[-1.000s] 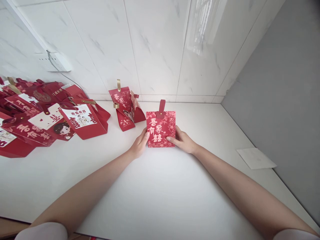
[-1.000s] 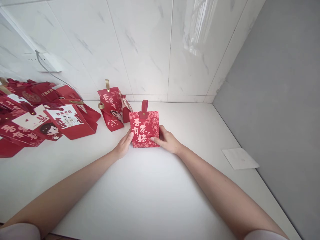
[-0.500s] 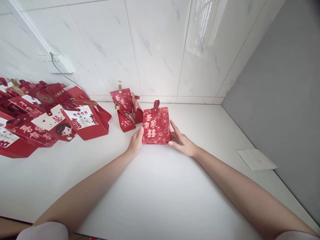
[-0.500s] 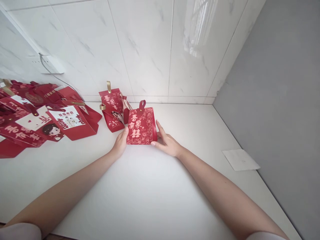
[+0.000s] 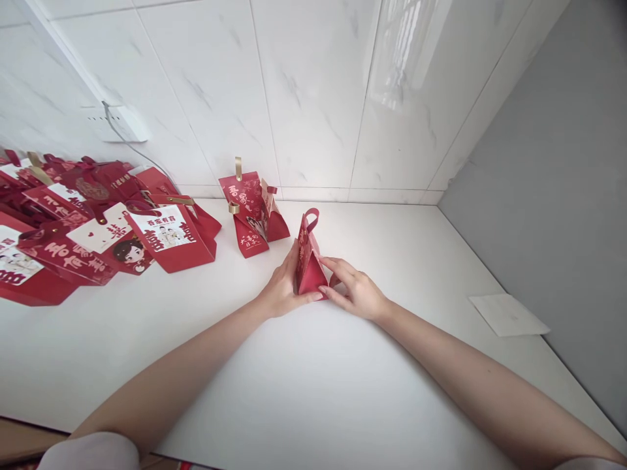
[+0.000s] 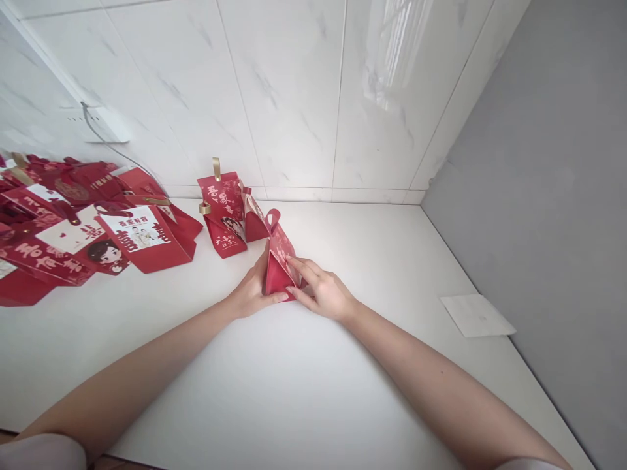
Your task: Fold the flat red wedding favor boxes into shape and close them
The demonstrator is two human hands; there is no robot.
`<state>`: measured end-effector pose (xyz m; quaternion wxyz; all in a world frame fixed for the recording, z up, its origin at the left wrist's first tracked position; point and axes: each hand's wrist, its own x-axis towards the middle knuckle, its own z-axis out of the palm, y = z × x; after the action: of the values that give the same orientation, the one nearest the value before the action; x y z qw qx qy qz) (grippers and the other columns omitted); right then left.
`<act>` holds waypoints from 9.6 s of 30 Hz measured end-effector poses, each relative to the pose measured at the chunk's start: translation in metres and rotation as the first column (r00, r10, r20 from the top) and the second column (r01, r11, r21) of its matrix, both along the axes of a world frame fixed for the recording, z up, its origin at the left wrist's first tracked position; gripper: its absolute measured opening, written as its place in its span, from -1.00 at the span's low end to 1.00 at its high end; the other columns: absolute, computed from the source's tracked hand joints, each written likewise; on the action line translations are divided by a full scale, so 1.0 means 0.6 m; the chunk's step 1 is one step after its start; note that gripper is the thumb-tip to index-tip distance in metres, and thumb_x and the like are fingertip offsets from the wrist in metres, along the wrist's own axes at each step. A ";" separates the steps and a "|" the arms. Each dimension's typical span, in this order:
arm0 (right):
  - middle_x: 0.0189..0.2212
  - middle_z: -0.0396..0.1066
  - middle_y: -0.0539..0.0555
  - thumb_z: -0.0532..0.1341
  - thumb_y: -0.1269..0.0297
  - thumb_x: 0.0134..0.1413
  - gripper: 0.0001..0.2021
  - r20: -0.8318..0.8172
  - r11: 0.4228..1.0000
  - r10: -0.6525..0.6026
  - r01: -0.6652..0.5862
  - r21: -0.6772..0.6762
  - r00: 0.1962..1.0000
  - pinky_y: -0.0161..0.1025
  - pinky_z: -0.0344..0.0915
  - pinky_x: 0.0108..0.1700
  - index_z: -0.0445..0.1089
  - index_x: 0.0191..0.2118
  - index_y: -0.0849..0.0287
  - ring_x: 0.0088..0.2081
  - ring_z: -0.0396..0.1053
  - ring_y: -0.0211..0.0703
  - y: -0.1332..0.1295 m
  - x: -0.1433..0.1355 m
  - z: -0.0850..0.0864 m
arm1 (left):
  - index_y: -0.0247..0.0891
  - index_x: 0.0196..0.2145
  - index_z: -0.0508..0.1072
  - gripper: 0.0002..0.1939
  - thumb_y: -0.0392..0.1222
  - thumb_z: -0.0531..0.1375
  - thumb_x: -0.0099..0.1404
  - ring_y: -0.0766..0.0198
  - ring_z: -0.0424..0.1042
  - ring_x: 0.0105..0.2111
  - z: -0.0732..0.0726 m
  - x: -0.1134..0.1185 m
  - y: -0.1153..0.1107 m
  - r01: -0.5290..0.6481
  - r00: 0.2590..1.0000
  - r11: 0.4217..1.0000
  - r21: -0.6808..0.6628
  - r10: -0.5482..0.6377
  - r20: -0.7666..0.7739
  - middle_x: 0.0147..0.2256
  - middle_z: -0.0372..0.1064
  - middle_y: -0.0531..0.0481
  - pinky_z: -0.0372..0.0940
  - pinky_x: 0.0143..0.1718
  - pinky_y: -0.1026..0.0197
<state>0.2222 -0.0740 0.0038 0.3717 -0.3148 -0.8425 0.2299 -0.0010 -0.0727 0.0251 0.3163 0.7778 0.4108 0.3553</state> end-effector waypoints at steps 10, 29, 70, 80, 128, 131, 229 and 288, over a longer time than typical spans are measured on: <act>0.43 -0.15 0.10 0.24 -0.08 0.16 -0.11 -0.019 0.974 0.135 -0.136 -0.181 0.991 0.22 -0.04 0.39 -0.29 0.44 -0.10 0.42 -0.15 0.14 0.013 -0.006 -0.002 | -0.06 0.34 0.11 -0.30 0.30 -0.07 0.37 -0.05 0.17 0.29 -0.018 -0.015 0.010 -0.127 0.977 0.968 -0.215 0.160 0.144 0.32 0.13 0.02 0.15 0.27 -0.06; 0.37 -0.02 0.14 0.06 -0.07 0.31 -0.37 0.061 0.986 -0.002 0.012 -0.164 0.998 0.12 0.21 0.29 -0.13 0.39 -0.07 0.33 0.07 0.06 0.023 0.005 -0.001 | -0.12 0.37 0.05 -0.16 0.39 -0.01 0.29 -0.14 0.04 0.34 -0.011 -0.011 0.017 0.201 0.968 0.976 -0.088 -0.184 0.171 0.36 0.02 -0.10 0.01 0.32 -0.10; 0.31 0.08 0.12 0.02 0.22 0.35 -0.55 0.030 0.987 -0.077 0.072 0.146 0.997 0.13 0.21 0.29 0.09 0.31 -0.07 0.31 0.11 0.05 0.026 0.014 -0.002 | -0.11 0.23 0.23 -0.40 0.23 -0.03 0.37 -0.03 0.26 0.20 -0.034 -0.024 0.036 -0.152 0.889 0.947 -0.283 0.256 0.379 0.27 0.18 -0.11 0.38 -0.02 0.00; 0.40 -0.14 0.17 0.14 0.03 0.28 -0.47 -0.107 0.992 -0.125 0.128 0.021 0.986 0.17 0.15 0.31 0.08 0.29 -0.01 0.38 -0.02 0.11 0.020 0.009 0.001 | -0.21 0.16 0.27 -0.49 -0.05 0.17 0.30 0.01 0.30 0.17 -0.019 -0.010 0.028 -0.073 0.858 0.949 -0.307 0.217 0.466 0.15 0.34 -0.10 0.21 0.20 -0.01; 0.20 0.34 0.15 0.19 -0.07 0.20 -0.25 -0.044 0.956 -0.041 0.026 -0.293 0.998 0.10 0.30 0.20 -0.12 0.37 0.04 0.16 0.37 0.09 0.041 0.015 0.003 | -0.19 0.28 0.17 -0.41 -0.10 0.13 0.33 0.01 0.20 0.25 -0.035 -0.022 0.030 -0.078 0.968 0.977 -0.199 0.122 0.218 0.24 0.23 -0.09 0.12 0.28 0.01; 0.20 0.34 0.15 0.20 -0.06 0.20 -0.24 -0.041 0.952 -0.041 0.026 -0.305 0.998 0.09 0.29 0.21 -0.13 0.38 0.06 0.16 0.36 0.09 0.041 0.015 0.003 | -0.19 0.27 0.19 -0.42 -0.10 0.13 0.33 0.01 0.22 0.24 -0.036 -0.022 0.031 -0.083 0.971 0.977 -0.195 0.124 0.206 0.23 0.24 -0.08 0.14 0.27 0.02; -0.46 0.49 -0.03 0.13 -0.08 0.22 -0.34 -0.137 0.904 -0.161 0.090 -0.419 0.977 -0.20 0.37 -0.37 -0.07 0.32 0.02 -0.52 0.40 -0.14 0.002 -0.006 0.009 | 0.05 0.38 -0.13 -0.01 -0.03 0.35 0.16 -0.18 0.07 0.31 -0.008 -0.002 -0.005 -0.204 0.957 0.939 0.278 0.251 -0.146 0.36 -0.16 -0.20 0.47 -0.11 0.04; -0.42 0.48 0.04 -0.02 -0.13 0.30 -0.45 0.087 0.877 -0.259 0.272 -0.396 0.962 -0.10 0.39 -0.30 0.03 0.25 0.07 -0.45 0.46 -0.01 -0.005 -0.011 0.022 | 0.01 0.40 -0.24 -0.14 -0.08 0.19 0.34 -0.04 0.21 0.24 -0.011 0.008 -0.013 -0.232 0.973 0.940 0.250 0.226 0.051 0.33 -0.02 -0.21 0.53 -0.28 0.24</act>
<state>0.2155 -0.0770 0.0173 0.3131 -0.5007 -0.7314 0.3411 0.0035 -0.0802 0.0188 0.1749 0.7549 0.4461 0.4477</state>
